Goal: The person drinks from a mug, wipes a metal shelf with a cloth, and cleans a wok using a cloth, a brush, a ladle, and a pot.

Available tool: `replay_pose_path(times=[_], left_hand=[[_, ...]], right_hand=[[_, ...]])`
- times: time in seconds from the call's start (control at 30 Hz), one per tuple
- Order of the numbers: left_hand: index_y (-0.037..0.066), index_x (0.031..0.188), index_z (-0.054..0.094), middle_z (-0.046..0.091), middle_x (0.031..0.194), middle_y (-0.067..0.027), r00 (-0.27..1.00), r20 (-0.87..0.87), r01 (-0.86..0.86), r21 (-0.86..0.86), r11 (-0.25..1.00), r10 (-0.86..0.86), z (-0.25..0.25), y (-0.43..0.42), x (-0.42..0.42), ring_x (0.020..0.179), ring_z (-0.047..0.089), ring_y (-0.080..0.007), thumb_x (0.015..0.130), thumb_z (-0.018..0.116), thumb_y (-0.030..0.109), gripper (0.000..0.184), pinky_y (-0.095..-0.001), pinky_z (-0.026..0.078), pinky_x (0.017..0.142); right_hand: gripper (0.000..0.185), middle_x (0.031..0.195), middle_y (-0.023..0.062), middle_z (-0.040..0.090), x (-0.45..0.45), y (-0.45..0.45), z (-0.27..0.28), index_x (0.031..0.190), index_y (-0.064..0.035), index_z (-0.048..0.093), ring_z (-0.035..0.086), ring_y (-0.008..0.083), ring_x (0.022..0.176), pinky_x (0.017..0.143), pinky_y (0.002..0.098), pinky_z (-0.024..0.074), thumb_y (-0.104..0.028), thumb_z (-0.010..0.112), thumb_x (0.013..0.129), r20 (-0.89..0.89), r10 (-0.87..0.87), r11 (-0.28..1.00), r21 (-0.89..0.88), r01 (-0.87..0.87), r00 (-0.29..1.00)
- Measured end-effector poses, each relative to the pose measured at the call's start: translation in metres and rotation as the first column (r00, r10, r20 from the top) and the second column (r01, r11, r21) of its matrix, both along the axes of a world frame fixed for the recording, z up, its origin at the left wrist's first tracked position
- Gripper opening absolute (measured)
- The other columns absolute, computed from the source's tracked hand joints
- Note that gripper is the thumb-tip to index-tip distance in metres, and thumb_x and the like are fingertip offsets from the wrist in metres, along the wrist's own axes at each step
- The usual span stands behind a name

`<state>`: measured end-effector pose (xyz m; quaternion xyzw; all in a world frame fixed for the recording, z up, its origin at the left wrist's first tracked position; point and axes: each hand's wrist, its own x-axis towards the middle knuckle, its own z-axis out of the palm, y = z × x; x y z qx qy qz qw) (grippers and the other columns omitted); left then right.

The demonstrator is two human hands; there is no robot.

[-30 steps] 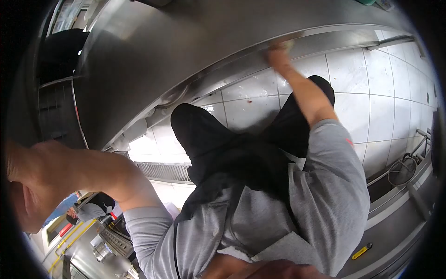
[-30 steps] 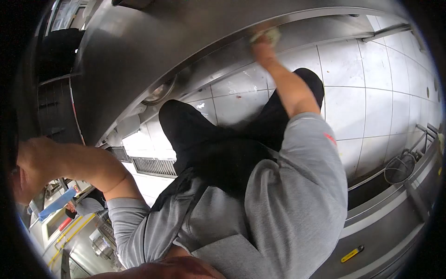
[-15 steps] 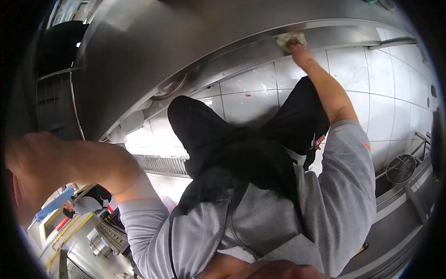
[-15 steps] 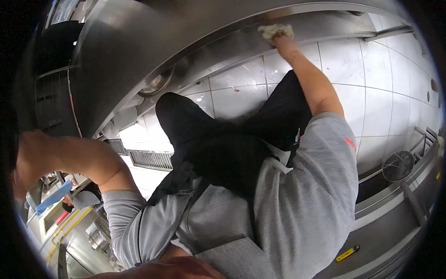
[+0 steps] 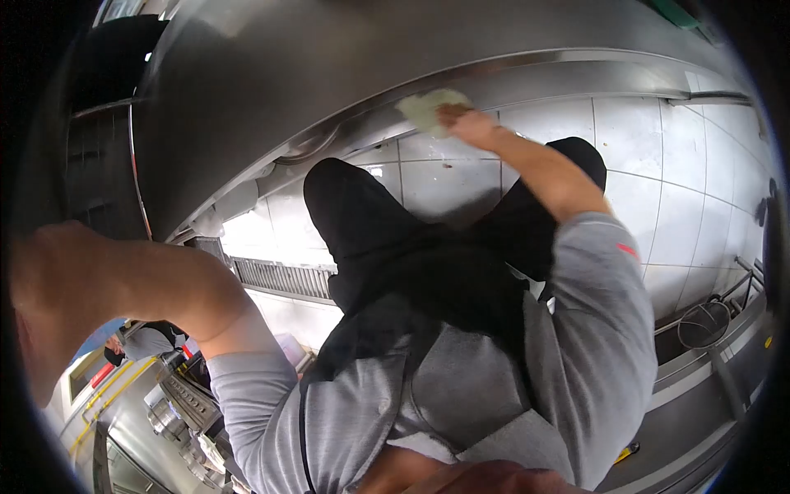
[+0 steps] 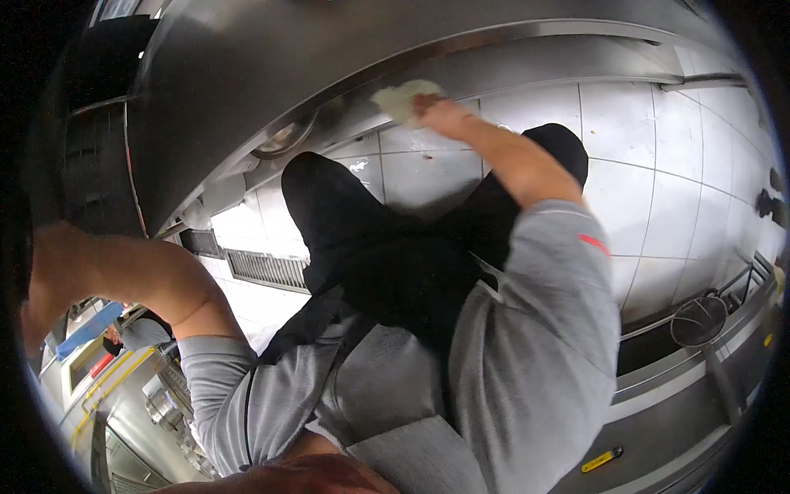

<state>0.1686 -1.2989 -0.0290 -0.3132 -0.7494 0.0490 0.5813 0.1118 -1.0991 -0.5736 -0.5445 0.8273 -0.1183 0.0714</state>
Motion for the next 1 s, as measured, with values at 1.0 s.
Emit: replay_pose_path(times=[1.0], left_hand=[[-0.004,0.063,0.063,0.062,0.057,-0.0086,0.92,-0.39,0.022,-0.054,0.998,-0.042,0.007,-0.034,-0.005,0.049,0.057,-0.0108,0.072,0.08,0.048,0.056,-0.0231,0.044,0.045]], right_hand=[[0.039,0.115,0.0187,0.064,-0.158,0.256,0.075,0.119,-0.0058,0.061,0.059,0.0316,0.112,0.091,0.0404,0.0486,-0.021,0.06,0.083,0.59,-0.7,0.287,-0.284,0.915,0.403]])
